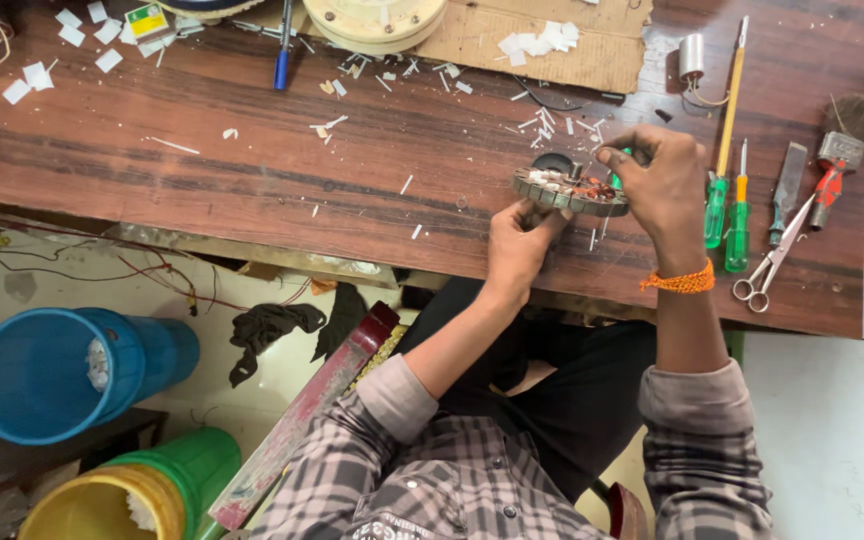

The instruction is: The person sits at a workbench assembling a small round motor component. They hold the circular part with copper windings in one hand and use a small hand tool in the other to press and seat small pins and wires into the part, rotating it to work around its edge.

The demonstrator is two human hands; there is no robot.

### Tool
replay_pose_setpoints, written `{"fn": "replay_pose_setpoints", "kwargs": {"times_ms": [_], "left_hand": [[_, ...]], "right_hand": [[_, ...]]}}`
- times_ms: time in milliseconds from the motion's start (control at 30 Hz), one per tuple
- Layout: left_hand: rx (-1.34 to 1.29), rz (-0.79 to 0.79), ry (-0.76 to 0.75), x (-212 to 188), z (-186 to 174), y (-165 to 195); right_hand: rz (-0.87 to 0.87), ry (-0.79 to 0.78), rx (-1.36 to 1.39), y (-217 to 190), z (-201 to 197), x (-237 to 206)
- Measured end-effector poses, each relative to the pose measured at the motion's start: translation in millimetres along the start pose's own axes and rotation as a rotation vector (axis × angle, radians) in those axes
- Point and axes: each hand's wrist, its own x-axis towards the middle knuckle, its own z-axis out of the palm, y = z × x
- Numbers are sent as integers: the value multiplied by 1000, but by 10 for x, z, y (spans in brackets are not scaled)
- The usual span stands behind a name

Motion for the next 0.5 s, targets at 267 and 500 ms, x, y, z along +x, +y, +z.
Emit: {"fn": "replay_pose_setpoints", "kwargs": {"times_ms": [267, 500], "left_hand": [[892, 1121, -41, -133, -155, 446], [886, 836, -661, 462, -290, 703]], "right_hand": [[29, 124, 16, 178, -109, -49], [2, 152, 99, -135, -465, -315]]}}
